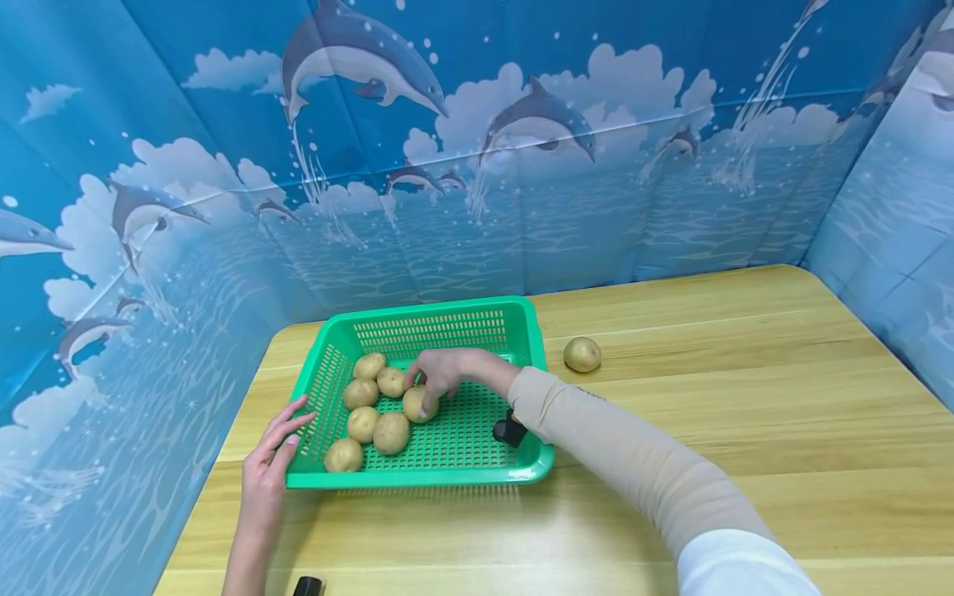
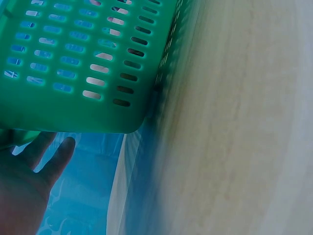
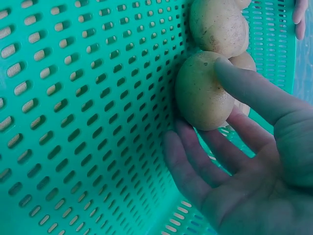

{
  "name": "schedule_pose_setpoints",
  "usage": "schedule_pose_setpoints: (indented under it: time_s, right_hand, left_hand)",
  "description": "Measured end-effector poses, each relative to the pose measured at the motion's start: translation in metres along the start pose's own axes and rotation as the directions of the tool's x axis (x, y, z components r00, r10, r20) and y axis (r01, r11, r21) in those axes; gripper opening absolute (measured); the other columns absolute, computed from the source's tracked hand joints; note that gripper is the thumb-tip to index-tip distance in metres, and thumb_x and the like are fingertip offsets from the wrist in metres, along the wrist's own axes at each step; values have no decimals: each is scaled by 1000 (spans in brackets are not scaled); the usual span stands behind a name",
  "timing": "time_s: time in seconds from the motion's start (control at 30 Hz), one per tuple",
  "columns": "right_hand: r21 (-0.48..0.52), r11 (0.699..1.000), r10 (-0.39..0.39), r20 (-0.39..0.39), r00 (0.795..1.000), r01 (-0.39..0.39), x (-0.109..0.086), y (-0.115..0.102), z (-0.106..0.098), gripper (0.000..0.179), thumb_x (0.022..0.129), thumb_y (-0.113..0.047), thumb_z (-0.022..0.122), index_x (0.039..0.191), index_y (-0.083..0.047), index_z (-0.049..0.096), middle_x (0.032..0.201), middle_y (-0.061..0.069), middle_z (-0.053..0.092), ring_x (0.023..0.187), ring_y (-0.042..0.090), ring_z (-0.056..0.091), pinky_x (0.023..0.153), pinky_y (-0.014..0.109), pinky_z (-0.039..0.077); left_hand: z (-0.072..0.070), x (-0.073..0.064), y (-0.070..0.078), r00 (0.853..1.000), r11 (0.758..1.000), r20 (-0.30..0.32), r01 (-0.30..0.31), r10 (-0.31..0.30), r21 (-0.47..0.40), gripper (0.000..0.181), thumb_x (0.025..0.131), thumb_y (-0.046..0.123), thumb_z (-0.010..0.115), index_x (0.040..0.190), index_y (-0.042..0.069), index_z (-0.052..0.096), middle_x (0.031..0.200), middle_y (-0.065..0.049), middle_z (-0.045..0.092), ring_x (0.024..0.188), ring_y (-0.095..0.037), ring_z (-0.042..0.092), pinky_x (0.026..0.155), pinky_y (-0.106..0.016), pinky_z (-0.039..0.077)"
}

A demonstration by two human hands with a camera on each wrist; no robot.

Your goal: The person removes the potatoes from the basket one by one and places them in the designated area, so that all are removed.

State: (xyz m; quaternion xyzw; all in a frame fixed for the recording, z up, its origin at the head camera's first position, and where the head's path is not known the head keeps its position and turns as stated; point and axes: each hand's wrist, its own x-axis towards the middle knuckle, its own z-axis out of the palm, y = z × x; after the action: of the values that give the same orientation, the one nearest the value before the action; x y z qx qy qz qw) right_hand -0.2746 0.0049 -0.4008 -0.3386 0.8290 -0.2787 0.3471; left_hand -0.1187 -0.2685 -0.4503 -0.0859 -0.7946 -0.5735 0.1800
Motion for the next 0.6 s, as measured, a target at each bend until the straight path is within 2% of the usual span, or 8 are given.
schedule_pose_setpoints:
  time_s: [0.13,0.37,0.6]
  right_hand:
    - [-23,1000,-2,4,1000,2,0,0,0,57,82,-11,80,135,-12,58,135,13,53,114,25,56,78,34,55]
    - [-120,993,-16,-18,1000,14,1,-2,-1,55,83,-16,81,133,-14,60,133,9,56,124,25,51,93,37,48]
    - [-147,989,-30,-102,994,14,-1,-4,-1,53,80,-22,83,128,-15,63,120,6,62,108,19,58,87,35,50]
  left_hand:
    - [0,0,1,1000,1000,1,-13,13,-2,29,100,-4,45,122,-4,64,146,-8,48,140,-22,36,106,-20,32]
    - [-2,0,-1,1000,1000,12,5,-5,-2,29,101,0,46,123,-3,64,146,-3,48,141,-19,35,109,-23,30]
    - [-2,-1,-1,1000,1000,18,15,-15,14,29,102,3,47,124,-3,64,147,-2,48,141,-19,34,110,-23,29]
